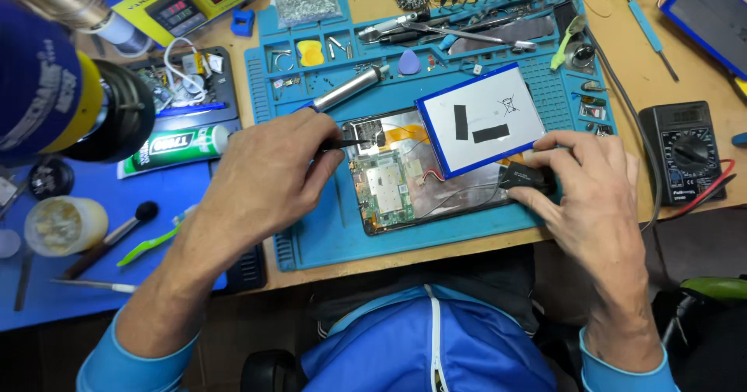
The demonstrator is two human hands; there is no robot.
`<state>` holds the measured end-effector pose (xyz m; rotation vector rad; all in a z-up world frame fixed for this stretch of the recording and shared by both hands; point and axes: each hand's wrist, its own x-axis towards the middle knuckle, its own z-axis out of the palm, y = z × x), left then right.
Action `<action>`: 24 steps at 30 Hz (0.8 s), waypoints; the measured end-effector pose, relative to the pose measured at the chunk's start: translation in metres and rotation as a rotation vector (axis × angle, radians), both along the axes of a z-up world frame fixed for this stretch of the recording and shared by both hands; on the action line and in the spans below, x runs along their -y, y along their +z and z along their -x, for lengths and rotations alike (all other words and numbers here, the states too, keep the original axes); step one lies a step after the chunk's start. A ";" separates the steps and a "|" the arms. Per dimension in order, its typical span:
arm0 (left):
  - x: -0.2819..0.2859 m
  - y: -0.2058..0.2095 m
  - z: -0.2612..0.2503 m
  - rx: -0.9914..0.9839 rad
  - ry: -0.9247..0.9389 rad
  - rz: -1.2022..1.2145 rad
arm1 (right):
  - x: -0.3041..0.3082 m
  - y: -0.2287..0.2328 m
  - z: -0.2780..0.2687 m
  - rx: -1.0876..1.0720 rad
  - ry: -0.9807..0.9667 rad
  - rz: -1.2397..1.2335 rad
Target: The person works on a disassembled tablet, using tweezers to adjust a ribbon cable and components on the motherboard. They then use a small screwdriver to tighten screws on the device's frame and handle a small circular component near the screen.
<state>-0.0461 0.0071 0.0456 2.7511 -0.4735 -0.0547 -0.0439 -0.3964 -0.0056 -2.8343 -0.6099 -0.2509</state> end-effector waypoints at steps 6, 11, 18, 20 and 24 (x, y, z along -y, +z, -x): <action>-0.002 -0.044 0.033 0.313 0.096 -0.104 | 0.004 0.025 -0.006 -0.247 -0.005 -0.278; -0.009 -0.079 0.030 0.414 0.174 -0.218 | -0.025 0.046 -0.048 -0.166 0.390 -0.228; -0.013 -0.082 0.021 0.392 0.172 -0.357 | -0.067 0.036 -0.091 -0.145 0.585 -0.113; -0.014 -0.072 0.022 0.391 0.162 -0.395 | -0.081 0.057 -0.084 -0.172 0.631 -0.133; -0.003 -0.031 0.016 0.316 0.033 -0.144 | -0.107 0.069 -0.084 -0.150 0.806 -0.179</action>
